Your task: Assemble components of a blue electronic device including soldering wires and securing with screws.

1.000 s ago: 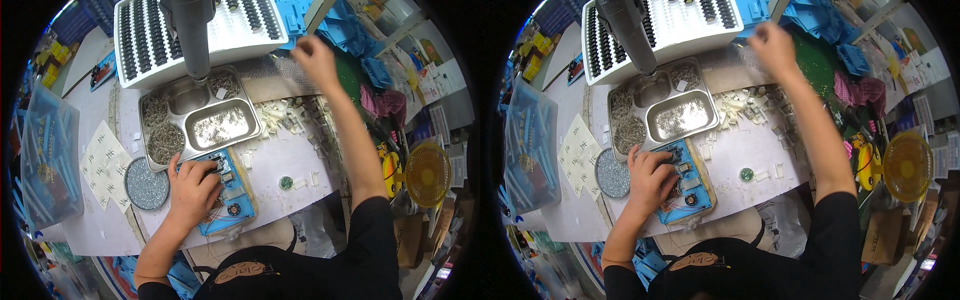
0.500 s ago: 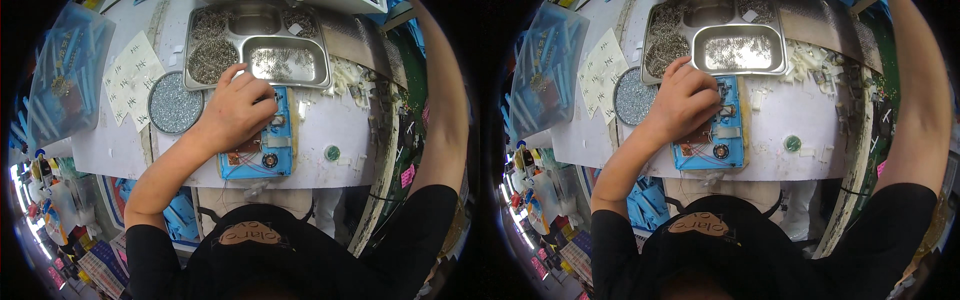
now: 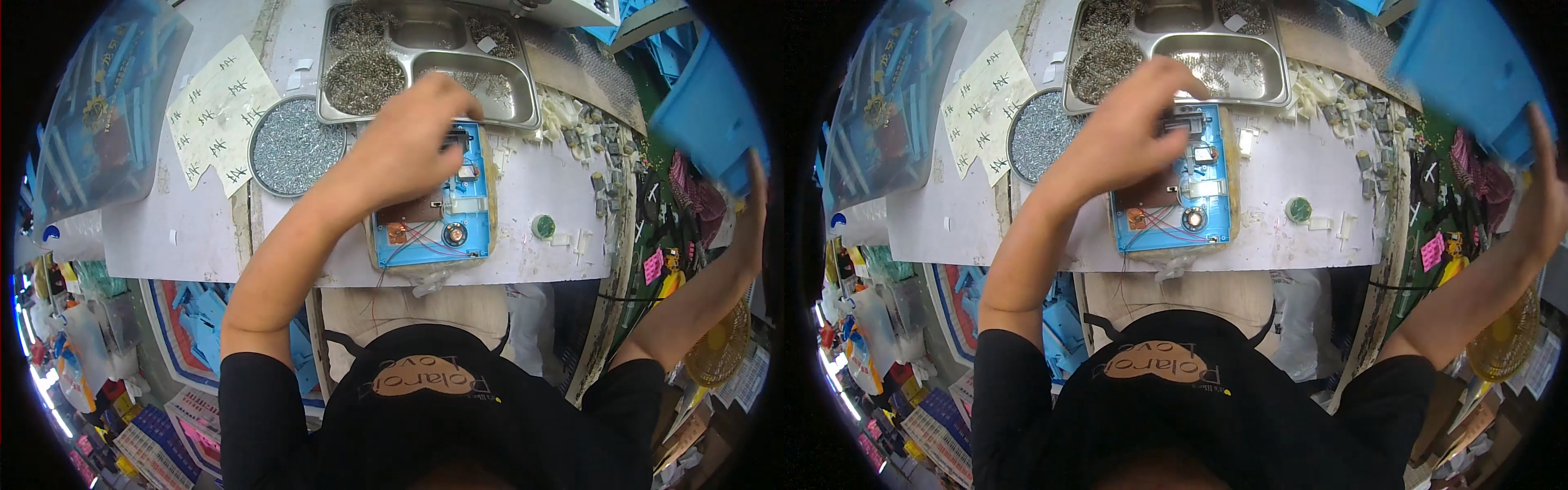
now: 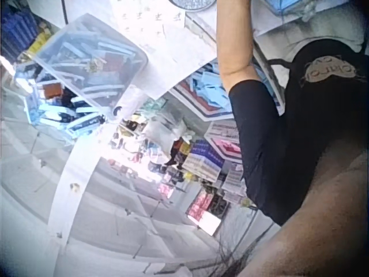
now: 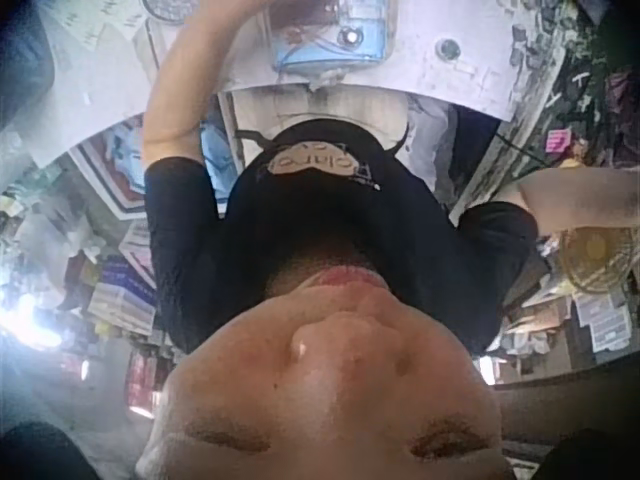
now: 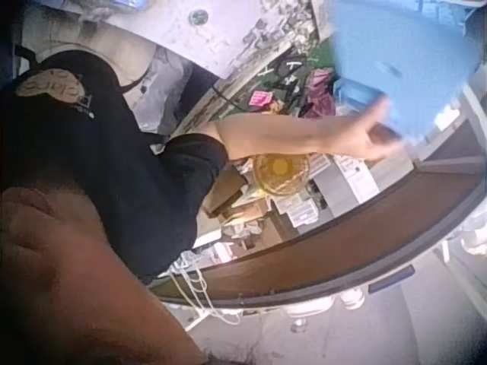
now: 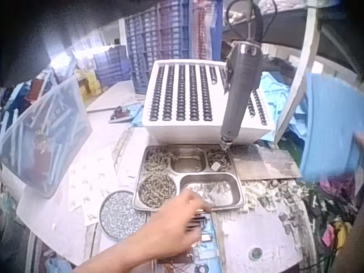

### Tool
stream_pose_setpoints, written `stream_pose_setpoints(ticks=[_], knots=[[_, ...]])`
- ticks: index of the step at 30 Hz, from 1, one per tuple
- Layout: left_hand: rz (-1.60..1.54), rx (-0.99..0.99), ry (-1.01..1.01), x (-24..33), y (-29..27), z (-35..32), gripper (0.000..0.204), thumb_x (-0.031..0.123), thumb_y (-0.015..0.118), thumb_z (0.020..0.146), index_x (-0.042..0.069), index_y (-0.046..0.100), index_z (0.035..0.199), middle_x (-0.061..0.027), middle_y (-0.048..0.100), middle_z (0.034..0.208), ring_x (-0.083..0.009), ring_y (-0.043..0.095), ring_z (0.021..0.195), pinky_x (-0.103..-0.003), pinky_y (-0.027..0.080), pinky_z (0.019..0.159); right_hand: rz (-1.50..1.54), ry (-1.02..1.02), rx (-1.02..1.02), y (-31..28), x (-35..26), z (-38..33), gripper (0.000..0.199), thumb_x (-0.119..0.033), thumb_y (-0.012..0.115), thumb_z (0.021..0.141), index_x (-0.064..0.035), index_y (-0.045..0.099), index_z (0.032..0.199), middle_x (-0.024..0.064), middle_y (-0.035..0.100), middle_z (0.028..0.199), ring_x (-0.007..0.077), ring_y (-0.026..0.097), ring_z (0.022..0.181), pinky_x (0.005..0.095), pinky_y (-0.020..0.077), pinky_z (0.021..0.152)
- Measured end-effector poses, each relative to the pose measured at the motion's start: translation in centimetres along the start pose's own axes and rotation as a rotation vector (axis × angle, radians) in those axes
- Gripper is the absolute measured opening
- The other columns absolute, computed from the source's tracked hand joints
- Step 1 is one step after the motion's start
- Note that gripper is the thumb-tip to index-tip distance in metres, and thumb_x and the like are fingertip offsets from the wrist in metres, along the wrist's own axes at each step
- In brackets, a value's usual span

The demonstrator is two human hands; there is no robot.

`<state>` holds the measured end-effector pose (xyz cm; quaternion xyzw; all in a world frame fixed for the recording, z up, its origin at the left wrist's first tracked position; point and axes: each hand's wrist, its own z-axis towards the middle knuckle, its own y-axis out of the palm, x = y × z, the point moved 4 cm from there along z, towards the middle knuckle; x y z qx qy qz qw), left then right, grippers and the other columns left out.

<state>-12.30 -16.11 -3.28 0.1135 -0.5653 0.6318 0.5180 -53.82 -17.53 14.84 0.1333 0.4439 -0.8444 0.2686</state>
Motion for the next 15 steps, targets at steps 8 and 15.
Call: stream_pose_setpoints(ticks=[8, 15], knots=[[-0.625, -0.195, -0.41, 4.4, -5.7, -3.1, 0.042, 0.027, 0.069, 0.097, -0.005, 0.063, 0.123, -0.0131, 0.07, 0.108, -0.017, 0.069, 0.094, -0.031, 0.055, 0.089, 0.079, -0.538, -0.131, 17.1, -16.5, -4.6, 0.067, -0.012, 0.076, 0.089, -0.0007, 0.049, 0.148, 0.0102, 0.064, 0.115, 0.0161, 0.063, 0.096, 0.0295, 0.0534, 0.076], [-0.582, 0.256, -0.51, 2.7, -2.7, -8.8, 0.055, 0.025, 0.07, 0.096, -0.008, 0.051, 0.135, -0.0145, 0.071, 0.104, -0.0181, 0.069, 0.089, -0.031, 0.055, 0.084, 0.988, 0.535, -0.553, 21.0, -14.8, -17.8, 0.068, -0.009, 0.067, 0.095, 0.0012, 0.034, 0.154, 0.0031, 0.058, 0.066, 0.0095, 0.054, 0.059, 0.0268, 0.0434, 0.058]])
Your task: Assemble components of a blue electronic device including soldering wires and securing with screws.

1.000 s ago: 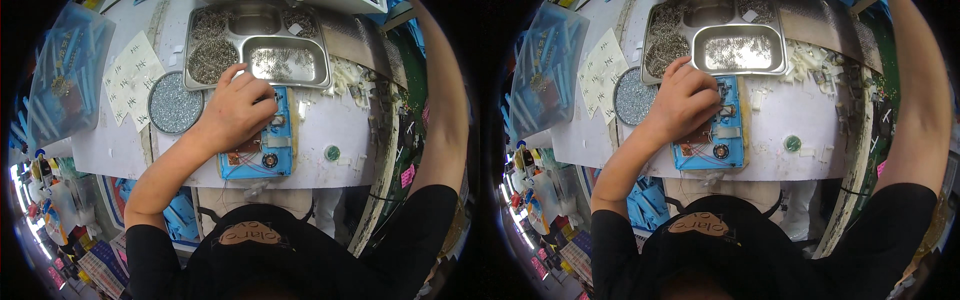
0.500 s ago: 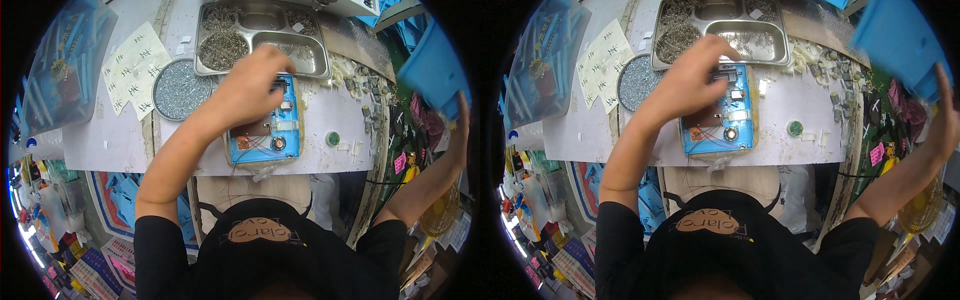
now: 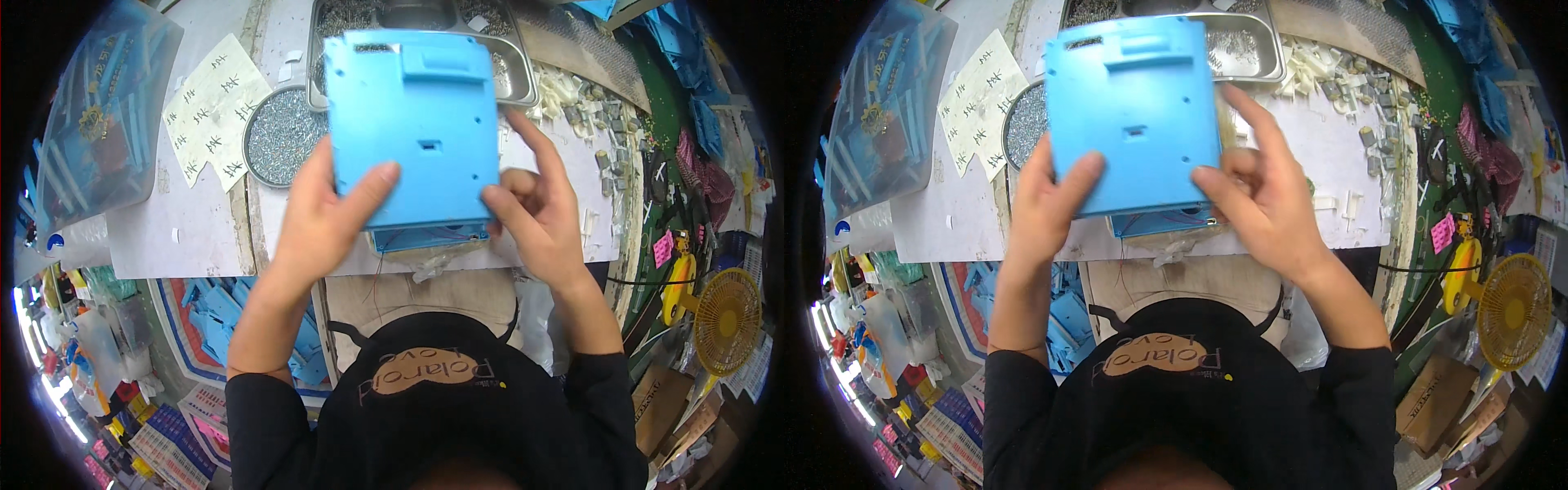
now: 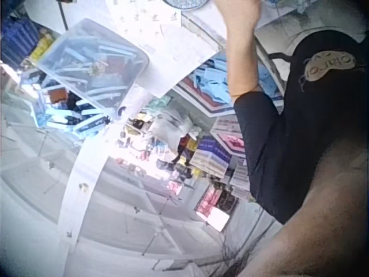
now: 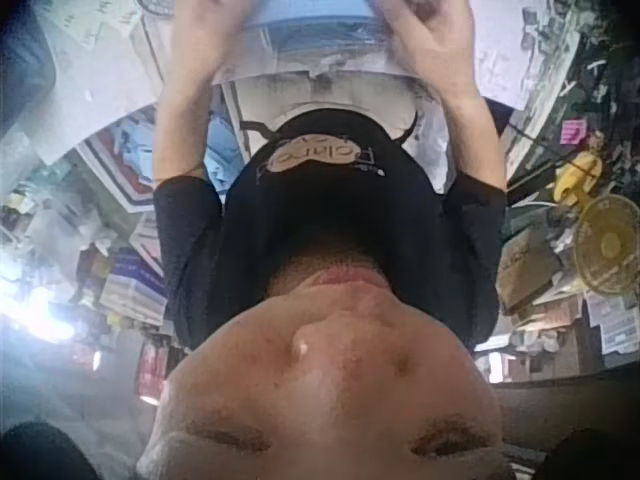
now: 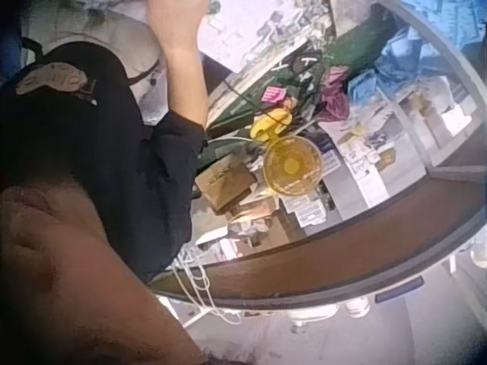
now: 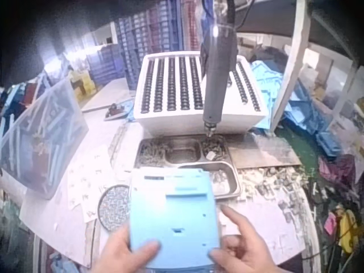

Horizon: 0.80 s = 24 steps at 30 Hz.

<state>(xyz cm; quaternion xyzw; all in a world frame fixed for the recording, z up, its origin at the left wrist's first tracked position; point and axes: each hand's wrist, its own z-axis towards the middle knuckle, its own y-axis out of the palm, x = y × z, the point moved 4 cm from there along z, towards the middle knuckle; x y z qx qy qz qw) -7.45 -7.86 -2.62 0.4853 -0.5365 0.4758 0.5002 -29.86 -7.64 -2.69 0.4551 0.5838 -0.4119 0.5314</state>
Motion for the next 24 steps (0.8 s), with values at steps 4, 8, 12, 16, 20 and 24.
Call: stream_pose_setpoints(ticks=[4, 8, 12, 16, 20, 24], knots=[[0.495, 0.009, 0.067, -2.5, 1.1, -0.4, 0.087, 0.03, 0.08, 0.083, -0.009, 0.037, 0.148, -0.0184, 0.069, 0.089, -0.0231, 0.069, 0.075, -0.033, 0.055, 0.068, -0.453, -0.005, 0.052, -1.6, 3.1, -2.9, 0.062, -0.01, 0.063, 0.098, -0.002, 0.035, 0.153, 0.0049, 0.053, 0.057, 0.0138, 0.054, 0.052, 0.0304, 0.0407, 0.055], [0.751, 0.013, 0.083, -2.3, 1.5, -0.5, 0.089, 0.031, 0.079, 0.084, -0.009, 0.035, 0.15, -0.0163, 0.069, 0.083, -0.0271, 0.068, 0.069, -0.034, 0.054, 0.064, -0.599, -0.047, 0.012, -1.8, 3.9, -2.1, 0.058, -0.013, 0.062, 0.098, -0.0028, 0.039, 0.15, 0.0084, 0.054, 0.056, 0.023, 0.056, 0.05, 0.0335, 0.0411, 0.055], [0.714, 0.029, 0.072, -3.0, 0.7, -0.4, 0.087, 0.031, 0.078, 0.084, -0.008, 0.037, 0.15, -0.0098, 0.062, 0.072, -0.0222, 0.061, 0.059, -0.033, 0.048, 0.056, -0.546, 0.008, -0.072, -1.6, 3.6, -0.8, 0.055, -0.014, 0.061, 0.098, -0.0068, 0.041, 0.149, 0.0101, 0.055, 0.058, 0.0263, 0.057, 0.051, 0.0354, 0.0417, 0.056], [0.666, 0.065, 0.061, -3.1, 0.5, -1.1, 0.083, 0.027, 0.078, 0.084, -0.006, 0.04, 0.15, -0.0048, 0.052, 0.065, -0.0176, 0.053, 0.054, -0.031, 0.043, 0.052, -0.616, -0.092, -0.147, -1.6, 3.6, -0.3, 0.055, -0.015, 0.062, 0.097, -0.0096, 0.045, 0.149, 0.0131, 0.057, 0.062, 0.0269, 0.059, 0.054, 0.0359, 0.0434, 0.057], [0.672, 0.101, 0.042, -3.5, 0.3, -1.7, 0.078, 0.025, 0.079, 0.084, -0.008, 0.044, 0.146, -0.0053, 0.053, 0.066, -0.0175, 0.053, 0.056, -0.031, 0.044, 0.053, -0.614, 0.063, -0.258, -1.9, 2.8, -0.3, 0.06, -0.017, 0.065, 0.095, -0.0105, 0.046, 0.152, 0.0165, 0.06, 0.066, 0.031, 0.064, 0.06, 0.0386, 0.0465, 0.059], [0.788, 0.148, 0.139, -3.5, 0.6, -2.6, 0.069, 0.025, 0.078, 0.086, -0.009, 0.051, 0.14, -0.0086, 0.054, 0.07, -0.0203, 0.055, 0.06, -0.033, 0.045, 0.056, -0.762, -0.149, -0.216, -1.6, 3.5, -0.7, 0.062, -0.021, 0.065, 0.096, -0.0129, 0.044, 0.154, 0.0175, 0.062, 0.065, 0.0333, 0.066, 0.061, 0.042, 0.0492, 0.058]])
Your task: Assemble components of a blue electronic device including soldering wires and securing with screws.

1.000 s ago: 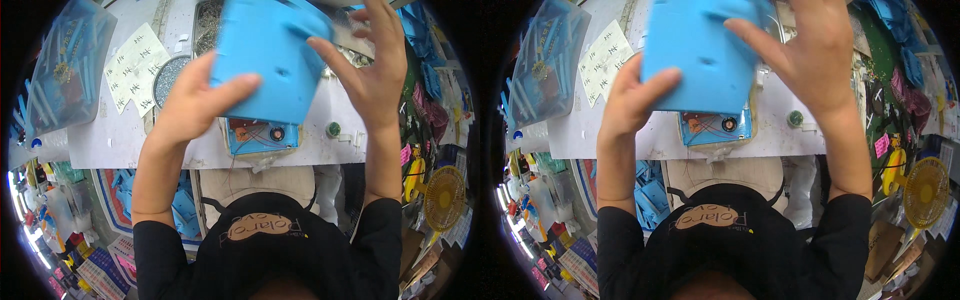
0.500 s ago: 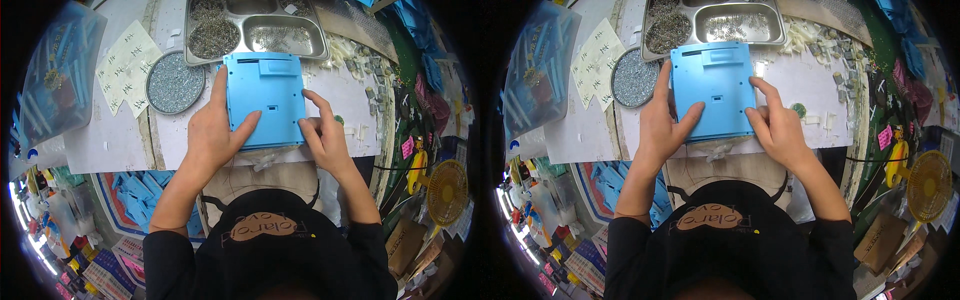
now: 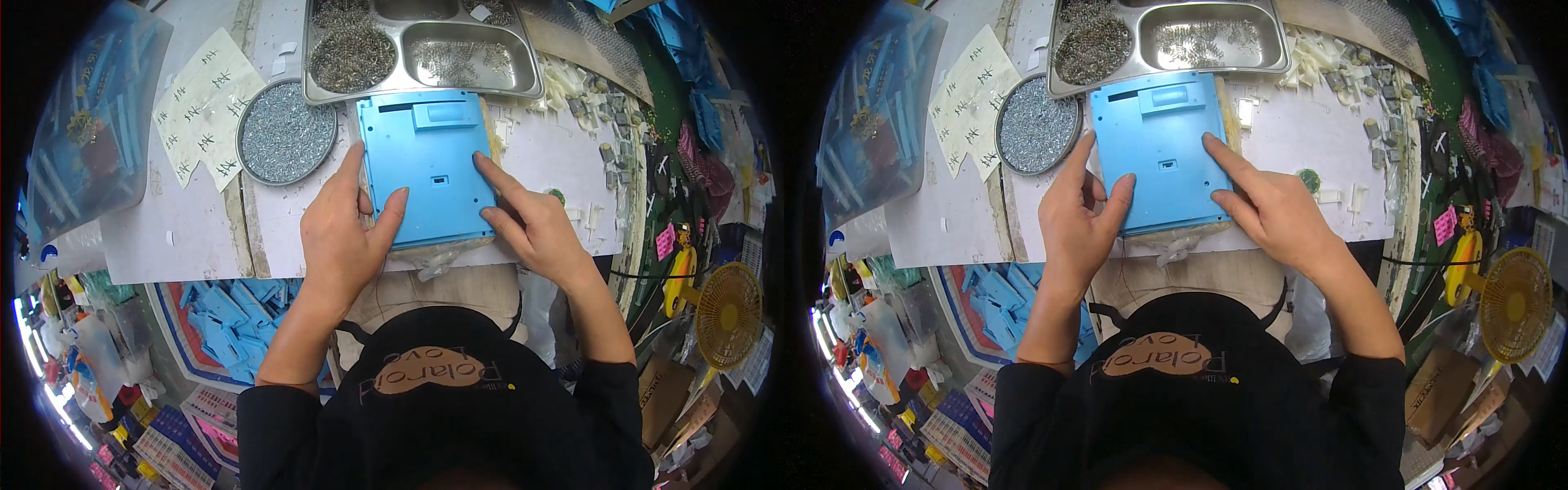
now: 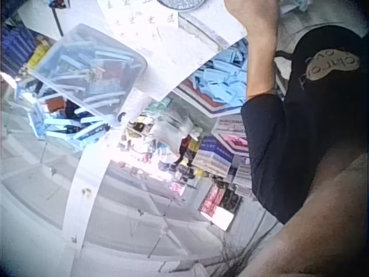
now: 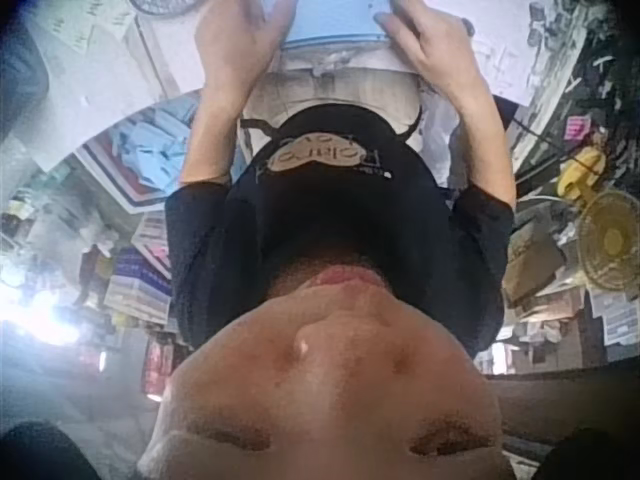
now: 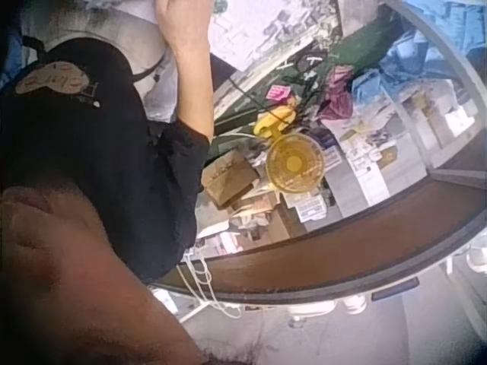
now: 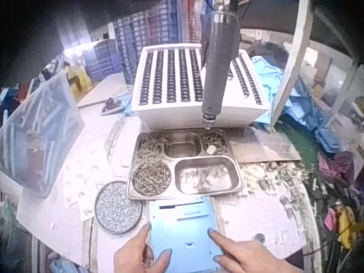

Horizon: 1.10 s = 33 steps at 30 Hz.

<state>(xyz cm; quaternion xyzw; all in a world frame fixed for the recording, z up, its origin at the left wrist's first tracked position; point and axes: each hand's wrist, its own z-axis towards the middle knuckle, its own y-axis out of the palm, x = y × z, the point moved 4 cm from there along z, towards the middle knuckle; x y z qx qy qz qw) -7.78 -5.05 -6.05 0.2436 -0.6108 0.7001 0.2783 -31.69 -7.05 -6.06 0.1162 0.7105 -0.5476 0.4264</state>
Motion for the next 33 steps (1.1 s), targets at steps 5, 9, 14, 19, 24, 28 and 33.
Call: stream_pose_setpoints(ticks=[5, 9, 14, 19, 24, 28, 33], knots=[[-0.037, 0.051, 0.007, -0.9, 1.0, -1.5, 0.06, 0.021, 0.076, 0.089, -0.01, 0.056, 0.135, -0.0121, 0.056, 0.076, -0.0238, 0.056, 0.065, -0.035, 0.048, 0.06, -0.331, 0.011, -0.029, 1.0, -0.6, -0.6, 0.063, -0.03, 0.064, 0.098, -0.016, 0.042, 0.155, 0.0141, 0.06, 0.057, 0.0332, 0.063, 0.052, 0.0439, 0.05, 0.052], [-0.076, -0.037, -0.046, -1.0, 0.8, -1.2, 0.057, 0.019, 0.075, 0.09, -0.007, 0.056, 0.137, -0.0117, 0.057, 0.078, -0.0237, 0.057, 0.065, -0.034, 0.047, 0.059, -0.525, -0.025, -0.088, 0.5, -1.2, -0.1, 0.066, -0.032, 0.065, 0.098, -0.0172, 0.04, 0.157, 0.0128, 0.058, 0.053, 0.0339, 0.061, 0.048, 0.0443, 0.0488, 0.051], [-0.434, -0.29, -0.174, -4.7, -3.3, 1.1, 0.038, 0.017, 0.077, 0.084, 0.003, 0.071, 0.119, -0.0106, 0.061, 0.082, -0.0255, 0.06, 0.071, -0.036, 0.049, 0.062, -0.724, -0.098, -0.215, -1.4, -2.8, 1.4, 0.062, -0.033, 0.068, 0.094, -0.0155, 0.049, 0.15, 0.0115, 0.061, 0.057, 0.0322, 0.061, 0.051, 0.0434, 0.05, 0.055], [0.375, 0.168, 0.039, -9.1, -7.8, 4.0, 0.013, 0.018, 0.078, 0.079, 0.009, 0.076, 0.088, -0.0095, 0.066, 0.092, -0.029, 0.062, 0.09, -0.043, 0.048, 0.079, -0.865, -0.332, -0.464, -3.5, -7.5, 6.8, 0.037, -0.026, 0.074, 0.084, -0.0106, 0.073, 0.118, 0.0125, 0.066, 0.07, 0.0307, 0.066, 0.073, 0.0444, 0.0533, 0.07], [0.369, 0.157, 0.088, -9.4, -6.2, 4.7, 0.011, 0.017, 0.077, 0.08, 0.008, 0.073, 0.082, -0.0073, 0.065, 0.086, -0.0285, 0.063, 0.086, -0.042, 0.045, 0.077, -0.492, -0.755, 0.003, 2.5, -11.7, 16.7, 0.012, -0.016, 0.07, 0.079, -0.0057, 0.075, 0.08, 0.0082, 0.069, 0.088, 0.0287, 0.061, 0.098, 0.0414, 0.0527, 0.083], [0.394, 0.169, 0.067, -9.8, -5.7, 4.0, 0.01, 0.018, 0.077, 0.081, 0.009, 0.073, 0.085, -0.0056, 0.065, 0.083, -0.0265, 0.062, 0.082, -0.042, 0.041, 0.082, -0.743, -0.857, -0.039, 10.4, -10.9, 21.8, 0.012, -0.017, 0.068, 0.08, -0.0093, 0.077, 0.083, 0.0037, 0.071, 0.093, 0.0246, 0.061, 0.104, 0.041, 0.0489, 0.086], [0.304, 0.212, 0.019, -9.7, -6.4, 4.1, 0.009, 0.019, 0.076, 0.083, 0.01, 0.074, 0.086, -0.0037, 0.067, 0.081, -0.0243, 0.063, 0.083, -0.042, 0.04, 0.084, -0.658, -0.692, -0.113, 9.7, -10.8, 23.3, 0.014, -0.014, 0.065, 0.082, -0.0094, 0.078, 0.086, 0.0038, 0.071, 0.096, 0.0257, 0.061, 0.108, 0.0439, 0.049, 0.089]])
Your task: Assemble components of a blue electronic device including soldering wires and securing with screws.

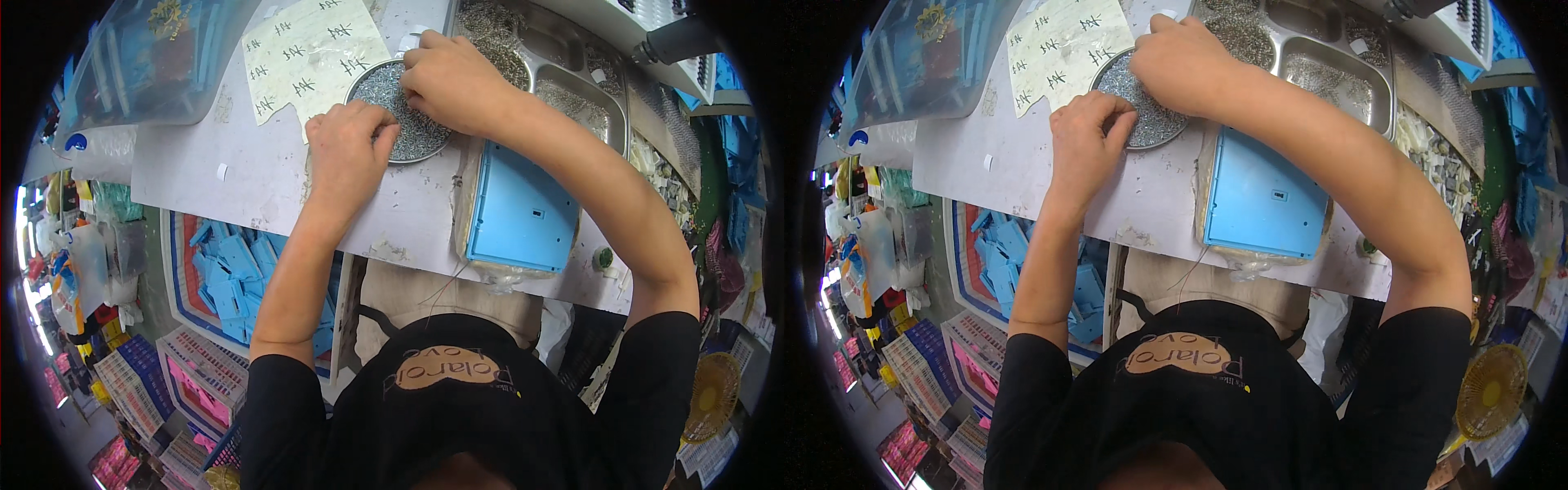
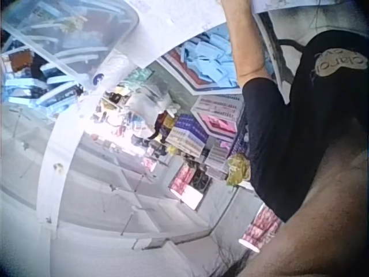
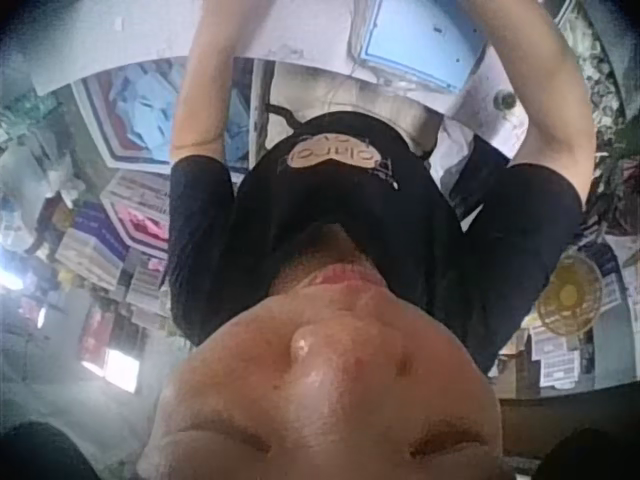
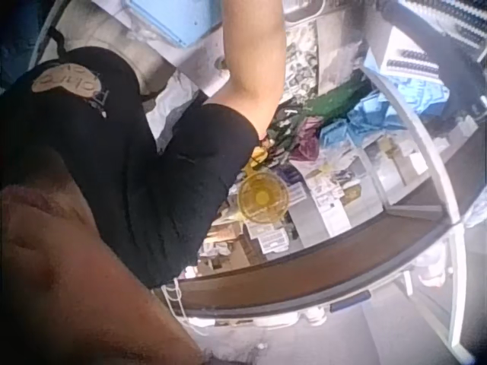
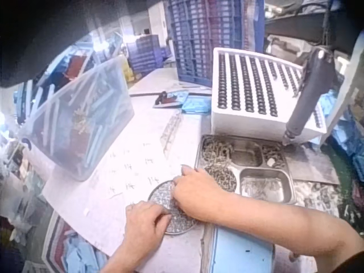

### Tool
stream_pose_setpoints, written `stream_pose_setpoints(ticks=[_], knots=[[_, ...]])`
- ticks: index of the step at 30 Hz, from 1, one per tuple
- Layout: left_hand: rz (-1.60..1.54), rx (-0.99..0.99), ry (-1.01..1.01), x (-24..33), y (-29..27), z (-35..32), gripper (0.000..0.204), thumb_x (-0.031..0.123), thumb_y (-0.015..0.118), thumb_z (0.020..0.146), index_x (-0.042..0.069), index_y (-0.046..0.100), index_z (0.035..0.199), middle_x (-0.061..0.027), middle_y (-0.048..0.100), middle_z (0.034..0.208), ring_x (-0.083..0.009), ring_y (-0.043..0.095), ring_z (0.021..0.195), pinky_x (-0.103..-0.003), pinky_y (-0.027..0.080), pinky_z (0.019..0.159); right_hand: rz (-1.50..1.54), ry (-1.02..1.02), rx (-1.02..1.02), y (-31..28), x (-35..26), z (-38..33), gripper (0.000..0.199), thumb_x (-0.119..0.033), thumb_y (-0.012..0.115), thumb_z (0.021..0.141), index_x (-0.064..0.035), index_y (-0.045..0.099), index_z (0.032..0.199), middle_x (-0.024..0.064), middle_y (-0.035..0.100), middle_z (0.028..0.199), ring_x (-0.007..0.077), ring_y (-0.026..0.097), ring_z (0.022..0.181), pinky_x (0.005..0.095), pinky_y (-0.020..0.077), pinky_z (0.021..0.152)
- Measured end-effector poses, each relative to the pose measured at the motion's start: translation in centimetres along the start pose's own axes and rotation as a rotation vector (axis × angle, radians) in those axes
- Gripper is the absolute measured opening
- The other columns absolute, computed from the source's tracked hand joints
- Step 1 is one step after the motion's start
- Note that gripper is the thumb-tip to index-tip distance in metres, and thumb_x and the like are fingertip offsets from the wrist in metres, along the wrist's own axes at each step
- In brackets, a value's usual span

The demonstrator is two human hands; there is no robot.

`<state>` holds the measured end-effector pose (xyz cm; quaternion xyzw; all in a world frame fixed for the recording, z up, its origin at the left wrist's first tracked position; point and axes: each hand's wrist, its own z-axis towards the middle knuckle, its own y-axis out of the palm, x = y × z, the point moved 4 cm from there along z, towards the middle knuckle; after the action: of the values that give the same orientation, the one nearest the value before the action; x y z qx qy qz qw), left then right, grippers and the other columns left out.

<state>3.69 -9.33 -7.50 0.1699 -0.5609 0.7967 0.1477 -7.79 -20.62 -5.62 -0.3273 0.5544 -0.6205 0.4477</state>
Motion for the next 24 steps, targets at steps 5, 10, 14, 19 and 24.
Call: stream_pose_setpoints(ticks=[5, 10, 14, 19, 24], knots=[[-0.042, 0.061, 0.018, -0.8, 0.2, 0.8, 0.007, 0.013, 0.074, 0.086, 0.006, 0.074, 0.086, -0.007, 0.07, 0.085, -0.024, 0.066, 0.077, -0.036, 0.048, 0.073, 0.111, 0.0, 0.172, -1.9, 1.4, -1.7, 0.01, -0.017, 0.073, 0.083, -0.0087, 0.075, 0.086, 0.0033, 0.067, 0.097, 0.0255, 0.058, 0.102, 0.0419, 0.0478, 0.087], [-0.27, 0.097, -0.001, 2.2, 0.5, 0.9, 0.008, 0.011, 0.074, 0.085, 0.003, 0.074, 0.088, -0.0123, 0.071, 0.085, -0.0263, 0.068, 0.076, -0.036, 0.052, 0.069, 0.359, 0.065, 0.288, -5.9, 2.8, -6.3, 0.01, -0.013, 0.076, 0.082, -0.0056, 0.071, 0.087, 0.0049, 0.065, 0.093, 0.0276, 0.056, 0.096, 0.0394, 0.0479, 0.087], [-0.68, -0.087, -0.16, 5.6, 1.3, 0.7, 0.013, 0.012, 0.073, 0.087, 0.001, 0.076, 0.094, -0.0131, 0.073, 0.087, -0.0207, 0.067, 0.071, -0.031, 0.052, 0.066, 0.412, 0.107, 0.398, -6.4, 2.6, -9.6, 0.008, -0.015, 0.073, 0.081, -0.0072, 0.073, 0.083, 0.0064, 0.067, 0.095, 0.0276, 0.059, 0.1, 0.0409, 0.0486, 0.086], [-0.586, -0.194, -0.047, 7.5, 2.6, 1.2, 0.014, 0.013, 0.071, 0.092, -0.001, 0.07, 0.088, -0.0077, 0.064, 0.074, -0.0133, 0.058, 0.065, -0.029, 0.046, 0.06, 0.488, 0.204, 0.392, -8.0, 2.3, -14.7, 0.011, -0.009, 0.076, 0.077, -0.0057, 0.072, 0.086, 0.0076, 0.065, 0.094, 0.0272, 0.057, 0.096, 0.0364, 0.0468, 0.085], [-0.44, -0.222, 0.112, 9.0, 3.2, 2.2, 0.028, 0.022, 0.063, 0.095, 0.001, 0.059, 0.078, -0.0158, 0.06, 0.073, -0.0367, 0.06, 0.069, -0.047, 0.047, 0.063, 0.533, 0.318, 0.397, -8.3, 1.4, -17.8, 0.012, -0.007, 0.077, 0.076, -0.0062, 0.072, 0.087, 0.0063, 0.065, 0.095, 0.0263, 0.058, 0.097, 0.036, 0.0465, 0.085]])
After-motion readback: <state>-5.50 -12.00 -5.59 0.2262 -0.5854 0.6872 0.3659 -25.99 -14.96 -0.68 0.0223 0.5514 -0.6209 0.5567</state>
